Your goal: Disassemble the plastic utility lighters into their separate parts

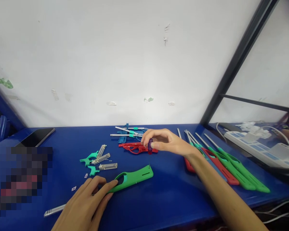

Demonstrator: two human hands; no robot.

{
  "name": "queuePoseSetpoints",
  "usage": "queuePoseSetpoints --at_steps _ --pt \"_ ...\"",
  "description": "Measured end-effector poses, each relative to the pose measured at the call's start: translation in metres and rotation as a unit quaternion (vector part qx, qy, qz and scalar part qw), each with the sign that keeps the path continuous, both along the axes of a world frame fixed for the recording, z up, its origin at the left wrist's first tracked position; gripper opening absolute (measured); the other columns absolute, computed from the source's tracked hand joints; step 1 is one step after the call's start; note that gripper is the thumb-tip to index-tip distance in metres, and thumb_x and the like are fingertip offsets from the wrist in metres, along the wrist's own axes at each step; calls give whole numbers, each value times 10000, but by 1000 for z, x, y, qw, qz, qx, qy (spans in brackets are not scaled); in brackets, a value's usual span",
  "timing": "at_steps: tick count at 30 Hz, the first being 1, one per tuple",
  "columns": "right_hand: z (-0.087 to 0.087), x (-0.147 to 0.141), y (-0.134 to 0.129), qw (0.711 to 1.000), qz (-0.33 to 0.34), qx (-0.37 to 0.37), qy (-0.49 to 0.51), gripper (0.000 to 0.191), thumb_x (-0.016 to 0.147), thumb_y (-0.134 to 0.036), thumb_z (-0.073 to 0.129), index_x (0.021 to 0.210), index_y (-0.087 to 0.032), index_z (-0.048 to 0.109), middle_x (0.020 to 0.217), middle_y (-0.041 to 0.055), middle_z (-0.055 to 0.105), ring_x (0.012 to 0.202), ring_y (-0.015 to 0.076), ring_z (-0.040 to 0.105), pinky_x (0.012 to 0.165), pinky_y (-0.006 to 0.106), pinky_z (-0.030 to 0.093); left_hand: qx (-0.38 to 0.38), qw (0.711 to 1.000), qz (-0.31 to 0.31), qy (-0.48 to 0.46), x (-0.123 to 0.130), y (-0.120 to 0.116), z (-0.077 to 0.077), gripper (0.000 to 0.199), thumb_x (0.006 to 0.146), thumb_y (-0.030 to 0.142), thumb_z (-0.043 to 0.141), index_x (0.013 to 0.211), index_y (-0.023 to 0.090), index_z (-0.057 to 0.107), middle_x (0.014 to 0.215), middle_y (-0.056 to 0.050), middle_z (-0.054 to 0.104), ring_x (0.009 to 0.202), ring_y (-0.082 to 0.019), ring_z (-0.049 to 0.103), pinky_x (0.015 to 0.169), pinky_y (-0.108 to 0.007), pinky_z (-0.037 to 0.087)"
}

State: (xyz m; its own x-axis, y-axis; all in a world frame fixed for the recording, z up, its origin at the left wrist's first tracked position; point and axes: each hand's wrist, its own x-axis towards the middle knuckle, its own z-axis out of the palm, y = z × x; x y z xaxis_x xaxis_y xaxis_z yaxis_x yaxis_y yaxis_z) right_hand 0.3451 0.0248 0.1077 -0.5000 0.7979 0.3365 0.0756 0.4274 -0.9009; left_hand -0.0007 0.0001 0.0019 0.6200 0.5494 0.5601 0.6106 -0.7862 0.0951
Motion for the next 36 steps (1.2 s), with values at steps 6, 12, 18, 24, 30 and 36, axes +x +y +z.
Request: queuePoseSetpoints --at_steps 6,12,18,24,30,36 --pt "3 -5 -1 999 -31 -6 1 198 1016 -379 743 1134 -228 796 1009 49 744 904 177 678 790 319 520 0 1000 7 5 0 -1 0 385 1129 479 452 1473 406 608 1158 -2 721 959 -176 773 867 -291 661" --pt "3 -6 -2 999 -37 6 11 110 915 -314 859 952 -229 801 1038 20 692 853 140 631 768 288 499 -5 1000 7 5 0 0 0 386 1125 481 459 1472 415 614 1162 -8 727 968 -186 772 866 -301 661" --pt "1 -6 -2 1000 -9 -9 6 202 1003 -371 758 1150 -233 772 1097 58 737 1000 191 678 817 321 530 -8 1000 10 2 0 0 -3 394 1124 479 458 1481 415 610 1163 -9 728 965 -192 773 862 -310 659" --pt "2 -6 -2 1000 -25 -9 9 163 953 -357 825 1029 -223 771 982 24 702 836 145 620 724 279 487 -23 1000 8 -5 0 0 -1 387 1122 489 461 1460 416 636 1153 -5 734 947 -188 772 877 -305 648" --pt "4 -7 -4 1000 -23 -11 17 186 911 -368 861 948 -218 758 1043 34 704 934 172 649 829 310 518 -33 999 4 -10 0 -1 1 364 1115 475 492 1433 413 657 1152 2 736 961 -180 766 863 -272 641" --pt "5 -9 -5 1000 -16 -23 8 197 990 -356 772 1128 -216 760 1097 61 740 957 180 672 819 313 518 -31 999 4 -8 -1 -2 1 365 1115 483 494 1438 412 648 1168 6 728 992 -172 763 869 -255 633"
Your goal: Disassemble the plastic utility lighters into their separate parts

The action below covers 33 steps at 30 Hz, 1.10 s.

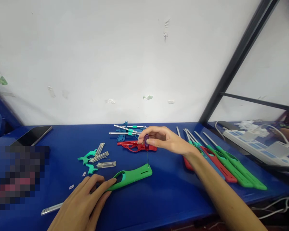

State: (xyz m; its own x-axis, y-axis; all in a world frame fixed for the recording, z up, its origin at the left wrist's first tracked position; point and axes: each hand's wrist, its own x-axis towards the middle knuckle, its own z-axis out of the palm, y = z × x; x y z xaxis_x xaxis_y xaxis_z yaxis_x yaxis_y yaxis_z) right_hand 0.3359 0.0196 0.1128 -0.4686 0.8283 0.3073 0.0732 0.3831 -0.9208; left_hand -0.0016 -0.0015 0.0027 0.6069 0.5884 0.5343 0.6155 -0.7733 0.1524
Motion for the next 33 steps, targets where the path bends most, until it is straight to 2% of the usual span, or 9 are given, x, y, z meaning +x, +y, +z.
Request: queuePoseSetpoints --at_steps 4,6,9,14,18,24,26,29,33 --pt "-1 -1 1 1000 -18 9 12 176 889 -306 881 942 -216 739 999 8 682 875 144 628 792 279 499 3 1000 -3 -3 2 0 2 361 1120 480 482 1430 404 653 1159 3 732 988 -170 764 875 -253 631" --pt "-1 0 1 1000 -18 5 7 153 940 -308 833 1033 -217 753 965 11 691 848 144 631 784 286 500 7 1000 0 -5 3 0 2 357 1121 476 484 1426 405 655 1156 5 732 984 -168 764 857 -243 630" --pt "-2 -1 0 1000 -3 -6 0 224 1007 -347 750 1185 -214 732 1093 59 718 981 182 672 867 331 528 8 1000 1 -3 3 1 1 355 1121 474 486 1427 408 652 1169 8 732 1004 -168 762 867 -242 627" --pt "-3 -3 -1 1000 -14 -9 1 204 913 -301 859 1009 -226 696 1026 12 663 918 157 631 834 308 518 -6 1000 0 3 1 0 0 360 1117 481 492 1427 403 656 1177 3 736 1012 -179 761 893 -258 628" --pt "0 -3 -3 1000 18 -25 -5 220 1002 -344 759 1170 -212 707 1076 62 729 1009 192 693 890 354 542 -7 1000 0 -3 2 0 1 359 1114 484 498 1426 409 659 1172 6 738 1010 -178 763 889 -257 629" --pt "1 -1 -2 1000 -12 -14 12 191 873 -279 894 894 -215 715 1014 8 676 866 140 638 781 287 529 4 1000 -5 -14 3 -1 3 353 1115 486 492 1409 409 672 1147 12 738 972 -166 764 859 -240 630" --pt "1 1 -3 1000 -8 -19 6 128 933 -280 839 990 -218 743 997 17 709 869 146 658 788 292 532 1 1000 -4 -10 3 -1 2 353 1116 487 495 1414 410 666 1160 15 732 987 -160 761 883 -239 627" --pt "3 2 -5 999 22 -24 -1 170 1019 -315 741 1153 -210 730 1124 68 745 1055 191 699 933 352 543 -8 1000 3 -8 2 -1 0 357 1114 495 496 1423 417 657 1172 17 727 1000 -161 759 877 -241 629" --pt "-2 1 -3 998 49 -26 -6 194 1037 -381 717 1109 -216 645 1041 54 711 1006 195 693 890 351 544 -14 1000 3 -10 2 0 -1 363 1109 500 499 1424 420 661 1169 14 737 996 -173 764 856 -251 633"
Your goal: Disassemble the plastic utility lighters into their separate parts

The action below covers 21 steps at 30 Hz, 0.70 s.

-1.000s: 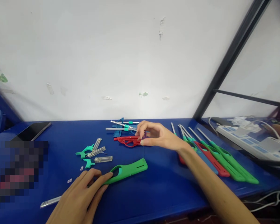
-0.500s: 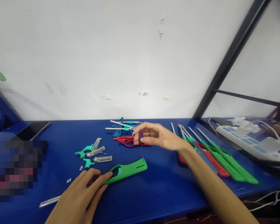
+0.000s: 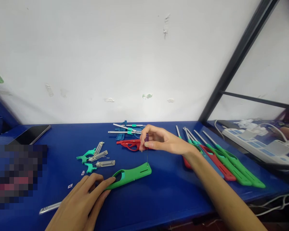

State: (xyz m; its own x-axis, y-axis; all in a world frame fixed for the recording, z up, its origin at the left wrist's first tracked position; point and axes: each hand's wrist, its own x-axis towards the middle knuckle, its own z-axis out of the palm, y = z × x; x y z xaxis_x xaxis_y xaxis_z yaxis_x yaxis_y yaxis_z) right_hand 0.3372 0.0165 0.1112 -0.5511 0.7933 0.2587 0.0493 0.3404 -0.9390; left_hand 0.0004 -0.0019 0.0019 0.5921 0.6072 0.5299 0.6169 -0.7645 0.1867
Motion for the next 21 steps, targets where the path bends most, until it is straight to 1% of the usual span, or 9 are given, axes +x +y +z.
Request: queuePoseSetpoints --at_steps 2,4,6,7,10,12,16,18,21 --pt "-3 0 2 1000 -2 1 -4 230 1054 -434 678 1134 -227 617 937 18 649 839 166 648 760 312 520 2 1000 -1 1 0 0 0 360 1109 494 500 1419 416 666 1168 11 740 993 -175 766 852 -251 633" --pt "-3 0 3 1000 -20 7 -7 279 1075 -479 621 1218 -240 613 869 -16 561 686 134 527 637 284 446 7 1000 -3 0 1 1 1 355 1112 491 497 1412 412 671 1165 10 741 991 -174 767 853 -249 632" --pt "-1 3 2 998 -46 15 -31 305 1078 -489 608 1273 -255 634 826 -36 495 637 127 430 592 278 379 10 1000 -4 0 1 1 1 354 1116 488 491 1411 408 670 1165 9 741 998 -176 767 866 -254 631" --pt "1 5 2 996 -58 20 -58 295 1062 -484 641 1248 -257 670 805 -40 487 637 129 413 589 279 360 11 1000 -2 -1 1 1 1 355 1118 486 487 1413 405 668 1165 8 740 997 -177 768 870 -258 631" --pt "2 12 3 983 -61 33 -168 248 906 -448 853 1016 -232 800 764 -29 571 673 138 470 614 285 361 14 1000 7 -1 2 0 1 360 1122 485 475 1418 400 661 1166 5 735 982 -176 769 859 -264 633" --pt "-1 16 7 974 -43 36 -222 237 822 -428 922 902 -221 838 777 -10 667 698 151 534 637 292 383 22 1000 11 -1 1 0 0 360 1125 493 467 1415 403 661 1156 7 731 961 -173 770 847 -267 634" --pt "-15 18 16 964 -14 35 -263 210 829 -431 909 881 -231 871 849 8 779 747 170 635 685 292 429 29 1000 13 0 -1 1 -3 358 1118 519 473 1411 419 654 1163 13 723 971 -175 770 849 -275 634" --pt "-21 16 19 962 -12 36 -269 196 839 -419 903 876 -228 877 838 9 792 744 170 650 688 286 438 23 1000 13 2 -2 1 -4 357 1117 521 477 1416 423 645 1179 13 720 986 -175 768 851 -274 630" --pt "-26 14 21 959 -16 41 -278 125 865 -341 887 847 -218 876 824 9 796 728 159 649 694 276 440 20 1000 14 4 -2 1 -5 359 1120 520 473 1422 420 639 1181 14 717 978 -170 768 850 -269 625"
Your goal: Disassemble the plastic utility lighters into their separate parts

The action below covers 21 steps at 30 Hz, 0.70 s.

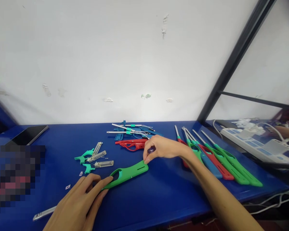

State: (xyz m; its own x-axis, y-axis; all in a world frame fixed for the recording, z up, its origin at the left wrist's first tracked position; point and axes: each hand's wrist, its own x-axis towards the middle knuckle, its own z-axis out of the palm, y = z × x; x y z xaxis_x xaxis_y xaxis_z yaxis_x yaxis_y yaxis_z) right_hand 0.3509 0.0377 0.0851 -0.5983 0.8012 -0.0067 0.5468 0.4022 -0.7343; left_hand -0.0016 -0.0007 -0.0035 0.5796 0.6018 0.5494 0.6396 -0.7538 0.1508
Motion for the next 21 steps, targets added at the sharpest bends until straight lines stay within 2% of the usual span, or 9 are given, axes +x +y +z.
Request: queuePoseSetpoints --at_steps 4,14,19,21 --pt "-1 -2 1 1000 1 14 -17 54 865 -259 878 830 -218 870 822 4 787 740 158 648 714 270 444 7 1000 0 3 1 0 1 353 1121 519 472 1411 415 645 1170 23 713 958 -157 769 831 -251 618" --pt "2 -7 -1 998 -12 33 -49 33 888 -203 863 856 -206 864 875 14 796 767 163 666 718 260 436 24 1000 -2 0 3 1 4 342 1130 488 460 1385 387 664 1154 19 713 947 -147 767 809 -229 605" --pt "5 -11 -4 996 -14 41 -74 76 902 -165 841 834 -199 839 852 11 772 752 158 636 709 263 415 32 999 -10 5 2 0 5 352 1136 478 449 1390 372 669 1147 11 716 955 -151 768 910 -250 605" --pt "8 -12 -6 996 -15 43 -75 80 912 -170 834 836 -194 828 859 11 765 759 158 631 718 264 418 22 1000 -11 1 3 -2 6 348 1135 466 459 1390 364 673 1149 6 715 958 -149 768 901 -237 607"
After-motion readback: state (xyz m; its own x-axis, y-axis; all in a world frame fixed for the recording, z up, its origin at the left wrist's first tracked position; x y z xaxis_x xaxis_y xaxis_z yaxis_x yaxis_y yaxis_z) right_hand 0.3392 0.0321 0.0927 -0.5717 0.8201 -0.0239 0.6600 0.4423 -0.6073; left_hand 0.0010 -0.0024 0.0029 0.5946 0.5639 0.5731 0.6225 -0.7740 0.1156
